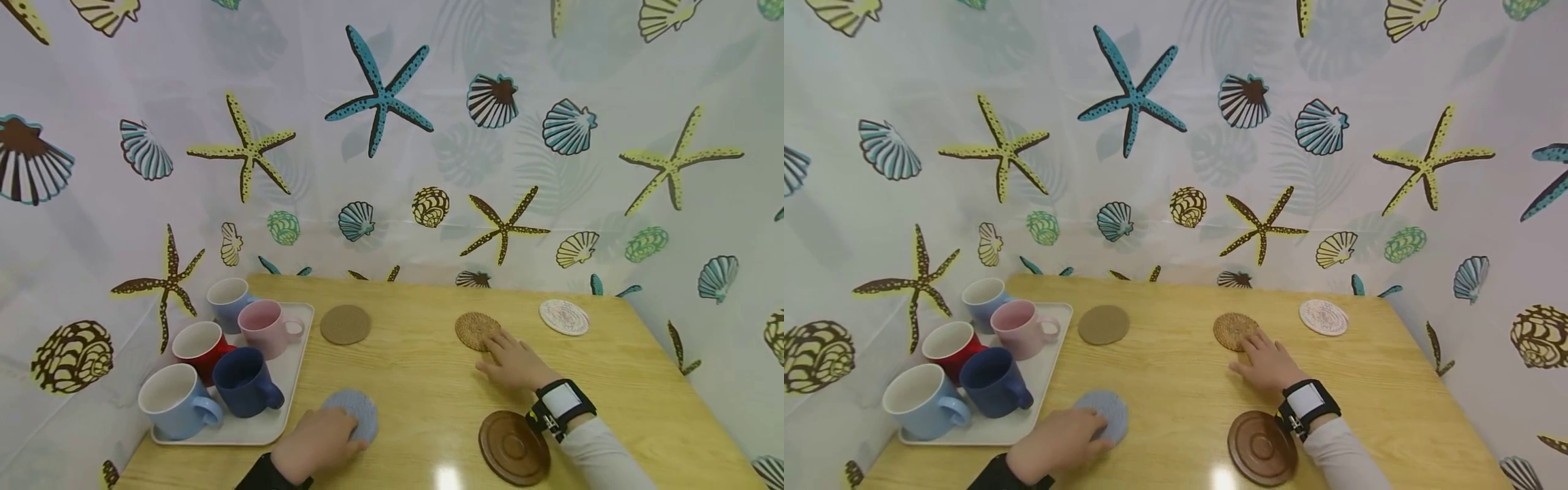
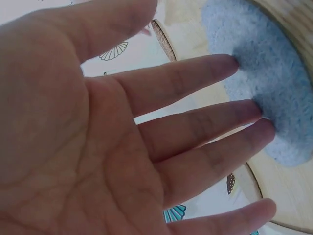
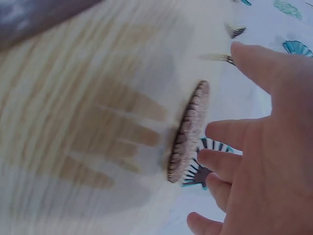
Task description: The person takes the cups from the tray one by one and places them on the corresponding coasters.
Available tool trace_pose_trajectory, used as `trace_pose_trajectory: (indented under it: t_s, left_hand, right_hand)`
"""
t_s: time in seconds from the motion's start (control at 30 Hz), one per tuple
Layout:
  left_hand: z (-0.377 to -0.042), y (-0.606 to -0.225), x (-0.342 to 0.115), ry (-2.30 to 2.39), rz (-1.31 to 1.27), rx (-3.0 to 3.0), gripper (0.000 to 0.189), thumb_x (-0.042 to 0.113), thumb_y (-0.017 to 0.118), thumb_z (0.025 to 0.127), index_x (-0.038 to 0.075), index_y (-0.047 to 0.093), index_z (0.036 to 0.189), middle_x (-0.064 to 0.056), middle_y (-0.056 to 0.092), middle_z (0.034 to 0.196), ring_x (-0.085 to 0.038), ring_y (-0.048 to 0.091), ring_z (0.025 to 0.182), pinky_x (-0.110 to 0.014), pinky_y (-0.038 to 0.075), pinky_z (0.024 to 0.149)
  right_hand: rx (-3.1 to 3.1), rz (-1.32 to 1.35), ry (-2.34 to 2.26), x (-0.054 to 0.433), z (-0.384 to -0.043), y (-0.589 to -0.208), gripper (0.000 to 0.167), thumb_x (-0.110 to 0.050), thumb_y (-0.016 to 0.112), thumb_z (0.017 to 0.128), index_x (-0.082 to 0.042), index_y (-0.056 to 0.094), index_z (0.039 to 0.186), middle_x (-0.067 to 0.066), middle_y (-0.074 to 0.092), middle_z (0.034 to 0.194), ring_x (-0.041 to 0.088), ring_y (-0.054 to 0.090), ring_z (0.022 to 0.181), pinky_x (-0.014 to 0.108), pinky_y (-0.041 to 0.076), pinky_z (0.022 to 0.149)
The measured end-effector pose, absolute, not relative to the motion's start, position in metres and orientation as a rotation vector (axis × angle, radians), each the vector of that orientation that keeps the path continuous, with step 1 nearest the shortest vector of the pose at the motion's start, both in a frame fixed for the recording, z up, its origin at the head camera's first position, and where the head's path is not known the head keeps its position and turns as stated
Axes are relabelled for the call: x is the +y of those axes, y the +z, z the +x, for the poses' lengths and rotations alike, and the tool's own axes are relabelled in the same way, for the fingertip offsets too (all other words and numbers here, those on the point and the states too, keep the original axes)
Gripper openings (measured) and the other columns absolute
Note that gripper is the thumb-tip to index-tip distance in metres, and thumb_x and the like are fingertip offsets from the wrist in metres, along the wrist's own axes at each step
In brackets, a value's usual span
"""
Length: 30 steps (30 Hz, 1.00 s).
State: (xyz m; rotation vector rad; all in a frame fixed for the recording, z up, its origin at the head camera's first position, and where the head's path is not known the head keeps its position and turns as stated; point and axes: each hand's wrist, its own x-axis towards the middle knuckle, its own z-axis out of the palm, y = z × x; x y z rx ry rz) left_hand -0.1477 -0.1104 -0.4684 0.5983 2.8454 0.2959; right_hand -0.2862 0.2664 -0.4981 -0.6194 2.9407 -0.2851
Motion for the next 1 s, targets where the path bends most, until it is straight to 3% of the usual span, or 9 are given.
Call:
trace_pose_trajectory:
  t_s: [0.17, 0.43, 0.67, 0.83, 1.0]
  left_hand:
    - [-0.155, -0.468, -0.105, 0.266, 0.662, 2.897, 0.035, 0.043, 0.066, 0.088, 0.009, 0.07, 0.096, -0.006, 0.07, 0.092, -0.027, 0.067, 0.086, -0.05, 0.052, 0.071]
    - [-0.175, -0.473, -0.09, 0.273, 0.693, 2.935, 0.031, 0.041, 0.067, 0.088, 0.01, 0.069, 0.092, -0.005, 0.069, 0.09, -0.026, 0.068, 0.087, -0.047, 0.053, 0.07]
    - [-0.202, -0.477, -0.07, 0.362, 0.697, 2.93, 0.03, 0.037, 0.066, 0.089, 0.014, 0.059, 0.072, 0.001, 0.057, 0.072, -0.014, 0.056, 0.072, -0.043, 0.052, 0.066]
    - [-0.224, -0.479, -0.057, 0.392, 0.695, 2.909, 0.026, 0.035, 0.064, 0.092, 0.011, 0.067, 0.085, -0.002, 0.068, 0.087, -0.016, 0.064, 0.088, -0.043, 0.055, 0.08]
    - [-0.249, -0.482, -0.047, 0.432, 0.707, 2.883, 0.021, 0.031, 0.062, 0.094, 0.01, 0.066, 0.088, -0.002, 0.065, 0.09, -0.014, 0.059, 0.087, -0.038, 0.052, 0.082]
  right_hand:
    - [2.987, -0.651, -0.319, 0.266, -0.277, -0.484, 0.072, -0.05, 0.048, 0.099, 0.002, 0.037, 0.147, 0.029, 0.031, 0.153, 0.049, 0.021, 0.144, 0.07, 0.023, 0.109]
    - [3.088, -0.745, -0.427, 0.272, -0.254, -0.472, 0.07, -0.046, 0.055, 0.096, 0.001, 0.04, 0.145, 0.03, 0.037, 0.149, 0.053, 0.027, 0.139, 0.072, 0.026, 0.104]
    - [3.094, -0.641, -0.404, 0.28, -0.242, -0.467, 0.07, -0.046, 0.055, 0.096, -0.003, 0.037, 0.148, 0.028, 0.035, 0.151, 0.049, 0.023, 0.144, 0.069, 0.024, 0.109]
    - [3.095, -0.608, -0.395, 0.288, -0.239, -0.469, 0.071, -0.048, 0.054, 0.096, -0.002, 0.039, 0.147, 0.027, 0.035, 0.152, 0.048, 0.023, 0.143, 0.069, 0.024, 0.109]
    - [3.099, -0.579, -0.395, 0.294, -0.235, -0.47, 0.071, -0.049, 0.053, 0.096, -0.001, 0.039, 0.147, 0.027, 0.035, 0.152, 0.048, 0.022, 0.144, 0.068, 0.024, 0.11]
